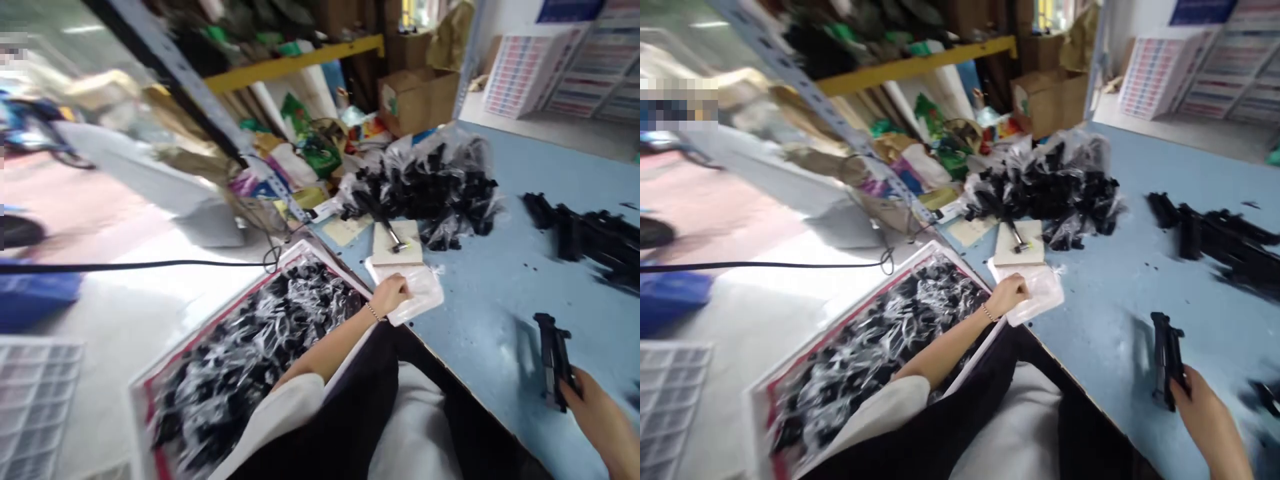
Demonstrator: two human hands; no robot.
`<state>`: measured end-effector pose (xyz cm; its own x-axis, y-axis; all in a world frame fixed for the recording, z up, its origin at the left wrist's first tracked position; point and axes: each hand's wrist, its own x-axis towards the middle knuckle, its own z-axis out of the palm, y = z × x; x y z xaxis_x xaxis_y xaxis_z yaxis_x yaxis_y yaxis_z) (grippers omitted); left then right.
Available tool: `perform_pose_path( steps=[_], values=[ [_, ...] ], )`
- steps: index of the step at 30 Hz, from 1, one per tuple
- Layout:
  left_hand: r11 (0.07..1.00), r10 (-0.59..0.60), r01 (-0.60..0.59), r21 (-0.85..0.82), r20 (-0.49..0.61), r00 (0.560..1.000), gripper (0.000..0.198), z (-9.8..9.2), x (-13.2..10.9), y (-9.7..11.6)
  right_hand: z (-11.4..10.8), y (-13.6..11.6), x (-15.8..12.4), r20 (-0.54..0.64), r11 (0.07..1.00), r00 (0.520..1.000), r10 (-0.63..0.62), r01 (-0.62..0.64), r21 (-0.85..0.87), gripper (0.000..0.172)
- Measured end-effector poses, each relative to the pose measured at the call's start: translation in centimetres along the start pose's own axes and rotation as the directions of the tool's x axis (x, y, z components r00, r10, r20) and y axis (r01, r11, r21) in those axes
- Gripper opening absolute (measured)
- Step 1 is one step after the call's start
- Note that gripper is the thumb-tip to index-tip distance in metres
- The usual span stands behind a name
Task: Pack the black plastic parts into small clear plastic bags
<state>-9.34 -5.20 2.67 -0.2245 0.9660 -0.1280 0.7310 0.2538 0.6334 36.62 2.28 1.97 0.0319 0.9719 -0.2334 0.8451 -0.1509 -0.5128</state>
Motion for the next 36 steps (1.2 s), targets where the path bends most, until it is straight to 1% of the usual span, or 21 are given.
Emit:
perform_pose_path(
  steps=[4,6,8,10,12,14,15,17,19,21,22,23,25,27,28,29,30,32,33,34,36],
  values=[
    [0.985,-0.01,0.014,-0.173,0.026,1.0,0.009,-1.1,1.6,-1.3,3.0,-5.2,0.3,0.087,0.963,0.982,-0.166,0.143,0.23,0.035],
    [0.972,-0.026,0.03,-0.235,0.019,0.999,0.012,-1.1,1.9,-1.7,4.7,-8.3,0.0,0.137,0.907,0.969,-0.206,0.137,0.397,0.043],
    [0.961,-0.045,0.043,-0.273,-0.001,0.999,0.016,-1.0,1.9,-1.7,6.7,-11.5,-0.7,0.23,0.806,0.949,-0.217,0.041,0.591,0.045],
    [0.955,-0.05,0.042,-0.295,-0.02,0.999,0.014,-0.8,1.9,-1.5,8.8,-14.7,-1.5,0.346,0.657,0.902,-0.259,-0.098,0.748,0.042],
    [0.953,-0.045,0.033,-0.302,-0.034,0.998,0.012,-0.9,1.8,-1.2,11.1,-17.9,-2.4,0.45,0.528,0.83,-0.329,-0.233,0.817,0.04],
    [0.956,-0.029,0.014,-0.294,-0.047,0.998,0.011,-1.3,1.7,-0.9,13.2,-20.6,-3.0,0.509,0.463,0.776,-0.372,-0.32,0.827,0.04],
    [0.959,-0.013,-0.001,-0.284,-0.05,0.999,0.009,-1.6,1.6,-0.9,14.0,-21.6,-3.1,0.515,0.446,0.775,-0.367,-0.339,0.828,0.041],
    [0.963,0.031,-0.042,-0.268,-0.047,0.998,0.007,-2.5,1.2,-1.2,15.1,-22.6,-3.1,0.498,0.425,0.802,-0.33,-0.345,0.837,0.04],
    [0.972,0.098,-0.105,-0.211,-0.047,0.994,0.02,-3.4,0.8,-1.9,15.2,-22.3,-2.9,0.463,0.399,0.836,-0.295,-0.333,0.855,0.035],
    [0.978,0.187,-0.192,-0.082,-0.063,0.98,0.032,-3.9,0.7,-2.6,14.5,-21.2,-3.2,0.465,0.381,0.837,-0.288,-0.345,0.858,0.032],
    [0.972,0.234,-0.235,-0.011,-0.072,0.97,0.036,-4.0,0.7,-2.9,14.0,-20.7,-3.6,0.498,0.383,0.814,-0.299,-0.375,0.844,0.032],
    [0.961,0.276,-0.272,0.05,-0.081,0.958,0.039,-4.1,0.8,-3.2,13.6,-20.2,-4.1,0.55,0.391,0.772,-0.319,-0.422,0.818,0.033],
    [0.941,0.332,-0.321,0.106,-0.112,0.937,0.045,-3.8,0.9,-3.4,13.3,-19.9,-5.3,0.681,0.413,0.625,-0.383,-0.543,0.731,0.039],
    [0.921,0.385,-0.369,0.122,-0.155,0.91,0.049,-3.1,0.6,-3.2,13.9,-20.3,-6.2,0.75,0.418,0.471,-0.465,-0.631,0.654,0.041],
    [0.906,0.42,-0.401,0.133,-0.175,0.89,0.051,-2.7,0.1,-3.0,14.5,-20.6,-6.3,0.745,0.404,0.436,-0.504,-0.644,0.65,0.04],
    [0.884,0.466,-0.445,0.144,-0.181,0.866,0.052,-2.2,-0.5,-2.6,15.2,-21.1,-6.4,0.717,0.38,0.446,-0.535,-0.631,0.676,0.039],
    [0.853,0.521,-0.5,0.15,-0.173,0.836,0.053,-1.7,-1.3,-2.2,16.0,-21.5,-6.2,0.671,0.349,0.496,-0.55,-0.593,0.725,0.038],
    [0.78,0.625,-0.612,0.13,-0.137,0.768,0.057,-0.6,-3.3,-1.1,17.3,-22.1,-5.7,0.552,0.284,0.645,-0.529,-0.479,0.831,0.037],
    [0.753,0.658,-0.65,0.103,-0.118,0.744,0.061,-0.2,-4.2,-0.6,17.8,-22.3,-5.5,0.502,0.258,0.704,-0.503,-0.432,0.864,0.037],
    [0.743,0.669,-0.665,0.071,-0.109,0.736,0.065,0.1,-5.0,0.0,18.0,-22.4,-5.3,0.46,0.248,0.752,-0.473,-0.387,0.888,0.036],
    [0.771,0.634,-0.636,0.02,-0.105,0.766,0.074,0.4,-5.8,0.9,17.8,-22.5,-5.0,0.362,0.312,0.832,-0.42,-0.242,0.919,0.032]
  ],
)
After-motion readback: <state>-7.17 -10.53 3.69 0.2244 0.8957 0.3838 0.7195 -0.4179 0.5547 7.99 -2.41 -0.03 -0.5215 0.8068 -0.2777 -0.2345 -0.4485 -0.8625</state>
